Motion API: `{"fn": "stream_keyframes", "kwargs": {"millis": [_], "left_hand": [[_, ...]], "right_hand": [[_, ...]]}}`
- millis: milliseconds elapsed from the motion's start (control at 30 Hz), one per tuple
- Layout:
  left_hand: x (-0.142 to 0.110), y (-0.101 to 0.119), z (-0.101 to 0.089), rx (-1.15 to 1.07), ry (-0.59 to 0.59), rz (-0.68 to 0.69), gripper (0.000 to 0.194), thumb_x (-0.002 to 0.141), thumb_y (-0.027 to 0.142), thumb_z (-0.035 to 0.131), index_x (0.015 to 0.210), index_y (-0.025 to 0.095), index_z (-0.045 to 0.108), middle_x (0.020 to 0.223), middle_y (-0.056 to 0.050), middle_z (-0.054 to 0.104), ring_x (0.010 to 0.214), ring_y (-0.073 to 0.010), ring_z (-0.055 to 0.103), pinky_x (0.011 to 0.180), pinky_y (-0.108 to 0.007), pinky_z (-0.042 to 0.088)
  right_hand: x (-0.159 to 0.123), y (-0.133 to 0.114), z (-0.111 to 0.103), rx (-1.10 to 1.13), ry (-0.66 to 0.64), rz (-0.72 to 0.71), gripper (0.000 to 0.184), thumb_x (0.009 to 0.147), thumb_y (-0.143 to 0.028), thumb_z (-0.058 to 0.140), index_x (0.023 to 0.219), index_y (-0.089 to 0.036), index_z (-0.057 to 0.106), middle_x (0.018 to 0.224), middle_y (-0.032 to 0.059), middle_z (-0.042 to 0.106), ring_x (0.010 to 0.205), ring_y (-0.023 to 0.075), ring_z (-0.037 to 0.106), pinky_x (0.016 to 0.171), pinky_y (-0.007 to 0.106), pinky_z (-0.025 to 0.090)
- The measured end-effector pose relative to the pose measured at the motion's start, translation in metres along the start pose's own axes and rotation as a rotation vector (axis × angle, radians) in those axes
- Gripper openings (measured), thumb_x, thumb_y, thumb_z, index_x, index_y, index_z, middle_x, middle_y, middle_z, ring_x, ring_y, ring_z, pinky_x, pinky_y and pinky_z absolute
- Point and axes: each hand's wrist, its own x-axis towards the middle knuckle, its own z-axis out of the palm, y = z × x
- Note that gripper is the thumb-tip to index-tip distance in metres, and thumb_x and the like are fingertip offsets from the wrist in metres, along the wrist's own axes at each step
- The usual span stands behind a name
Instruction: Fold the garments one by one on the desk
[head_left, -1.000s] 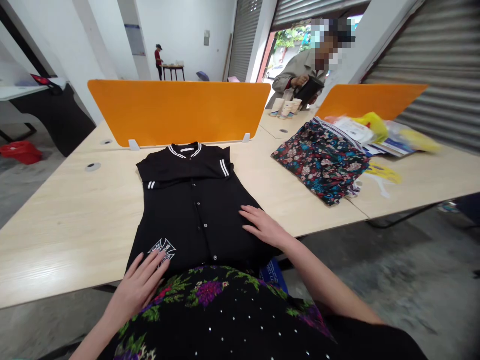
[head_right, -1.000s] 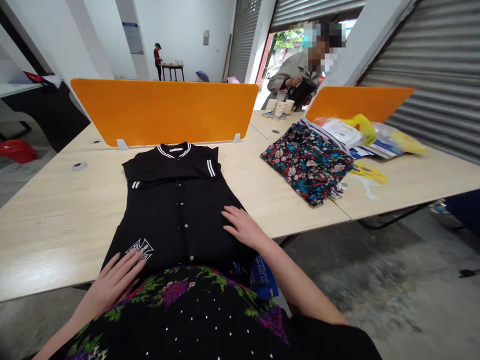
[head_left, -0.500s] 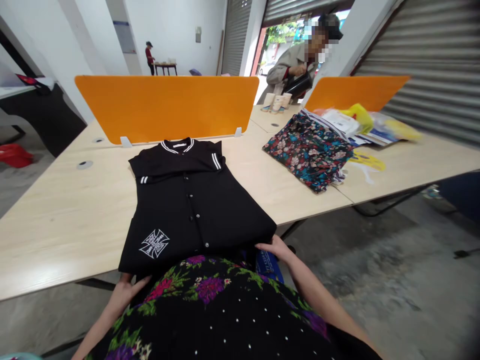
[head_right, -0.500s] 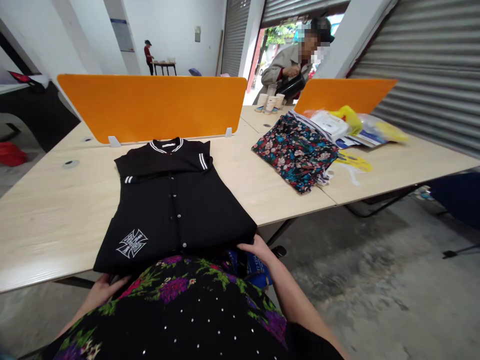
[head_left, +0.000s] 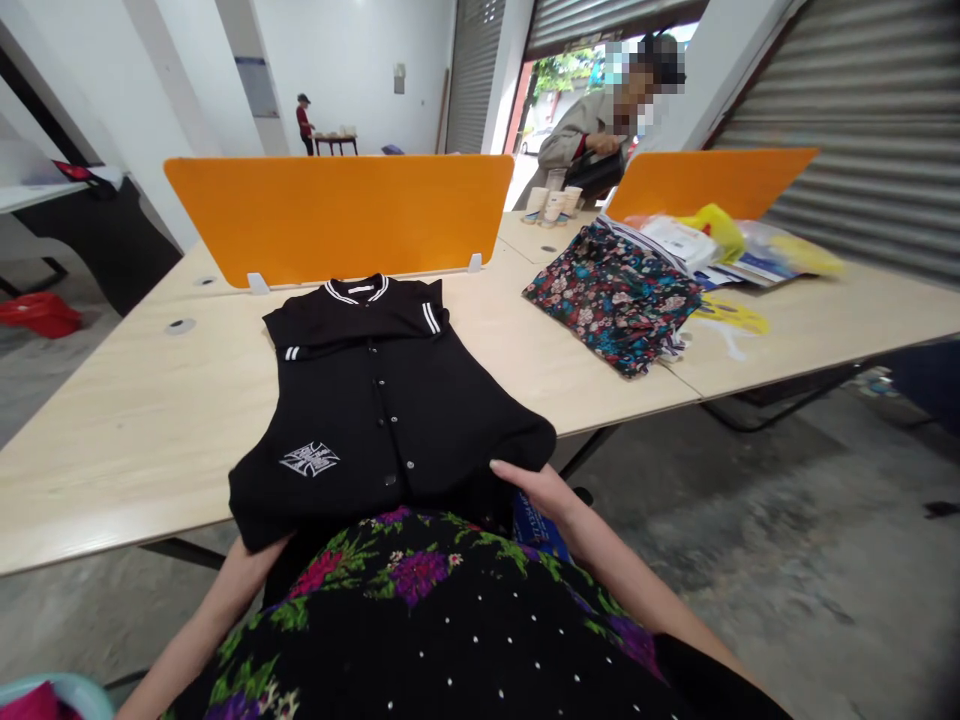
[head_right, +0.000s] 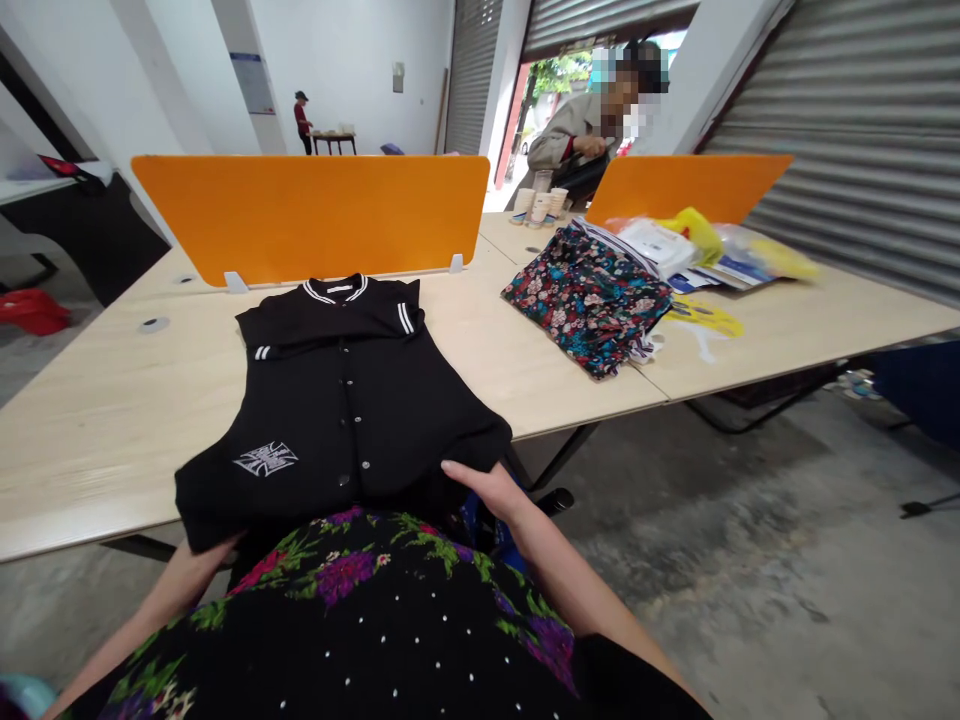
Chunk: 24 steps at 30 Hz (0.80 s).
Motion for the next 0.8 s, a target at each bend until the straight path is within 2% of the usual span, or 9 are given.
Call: {"fn": "stream_keyframes", "kwargs": {"millis": [67, 100, 200, 267, 367, 500, 567, 667, 800], "left_hand": [[0.002, 0.043, -0.013, -0.3, 0.047, -0.218, 0.074, 0.053, 0.065, 0.076, 0.108, 0.015, 0.068, 0.096, -0.01, 0.074, 0.104, -0.0307, 0.065, 0.095, -0.041, 0.052], [0.003, 0.065, -0.02, -0.432, 0.081, -0.261, 0.075, 0.05, 0.059, 0.081, 0.11, 0.016, 0.068, 0.103, -0.009, 0.073, 0.107, -0.0293, 0.064, 0.098, -0.038, 0.05], [0.0, 0.118, -0.041, -0.805, 0.159, -0.298, 0.076, 0.044, 0.046, 0.089, 0.111, 0.02, 0.068, 0.109, -0.006, 0.072, 0.104, -0.0248, 0.066, 0.095, -0.03, 0.052], [-0.009, 0.136, -0.055, -0.911, 0.165, -0.343, 0.076, 0.039, 0.04, 0.091, 0.109, 0.022, 0.069, 0.105, -0.004, 0.074, 0.095, -0.0242, 0.069, 0.085, -0.027, 0.057], [-0.029, 0.143, -0.071, -0.875, 0.089, -0.503, 0.076, 0.036, 0.036, 0.092, 0.108, 0.025, 0.069, 0.097, -0.004, 0.075, 0.078, -0.0274, 0.072, 0.071, -0.032, 0.062], [-0.048, 0.133, -0.082, -0.685, -0.055, -0.674, 0.079, 0.033, 0.034, 0.091, 0.108, 0.027, 0.068, 0.093, -0.007, 0.076, 0.073, -0.0328, 0.072, 0.068, -0.039, 0.063], [-0.05, 0.126, -0.085, -0.618, -0.064, -0.678, 0.079, 0.034, 0.036, 0.091, 0.108, 0.027, 0.068, 0.094, -0.006, 0.076, 0.078, -0.0322, 0.072, 0.067, -0.035, 0.062], [-0.048, 0.118, -0.089, -0.594, -0.065, -0.627, 0.075, 0.037, 0.037, 0.091, 0.108, 0.03, 0.067, 0.098, -0.005, 0.075, 0.083, -0.03, 0.072, 0.067, -0.03, 0.062], [-0.044, 0.124, -0.091, -0.623, 0.06, -0.535, 0.08, 0.034, 0.036, 0.091, 0.11, 0.035, 0.064, 0.096, -0.001, 0.075, 0.082, -0.0277, 0.072, 0.063, -0.027, 0.061]], "right_hand": [[0.001, -0.031, 0.014, 0.154, 0.012, -0.023, 0.065, 0.054, -0.042, 0.087, 0.113, -0.019, 0.068, 0.111, 0.0086, 0.071, 0.112, 0.0333, 0.061, 0.101, 0.049, 0.047], [0.002, -0.045, 0.02, 0.212, 0.023, -0.033, 0.062, 0.054, -0.042, 0.087, 0.11, -0.02, 0.07, 0.107, 0.0077, 0.072, 0.11, 0.0332, 0.063, 0.1, 0.048, 0.049], [0.0, -0.077, 0.027, 0.295, 0.078, -0.076, 0.053, 0.056, -0.043, 0.086, 0.102, -0.022, 0.072, 0.101, 0.0053, 0.074, 0.107, 0.0321, 0.064, 0.098, 0.045, 0.05], [-0.008, -0.09, 0.023, 0.272, 0.083, -0.076, 0.051, 0.056, -0.043, 0.085, 0.101, -0.022, 0.072, 0.1, 0.0052, 0.074, 0.105, 0.0316, 0.065, 0.097, 0.043, 0.051], [-0.026, -0.098, 0.006, 0.154, 0.053, 0.031, 0.052, 0.054, -0.037, 0.086, 0.101, -0.02, 0.073, 0.097, 0.0064, 0.075, 0.1, 0.0315, 0.067, 0.093, 0.043, 0.052], [-0.046, -0.095, -0.024, -0.076, 0.061, 0.177, 0.05, 0.049, -0.035, 0.089, 0.093, -0.017, 0.074, 0.089, 0.0086, 0.075, 0.092, 0.0327, 0.069, 0.086, 0.044, 0.054], [-0.048, -0.091, -0.035, -0.177, 0.102, 0.149, 0.05, 0.049, -0.038, 0.089, 0.091, -0.016, 0.073, 0.09, 0.0091, 0.075, 0.093, 0.033, 0.068, 0.085, 0.043, 0.054], [-0.046, -0.09, -0.041, -0.226, 0.166, 0.019, 0.052, 0.051, -0.041, 0.087, 0.095, -0.018, 0.071, 0.099, 0.0086, 0.074, 0.1, 0.0319, 0.066, 0.088, 0.041, 0.053], [-0.043, -0.099, -0.032, -0.179, 0.195, -0.096, 0.078, 0.059, -0.042, 0.084, 0.129, -0.024, 0.056, 0.097, 0.0059, 0.073, 0.094, 0.0276, 0.068, 0.082, 0.038, 0.055]]}}
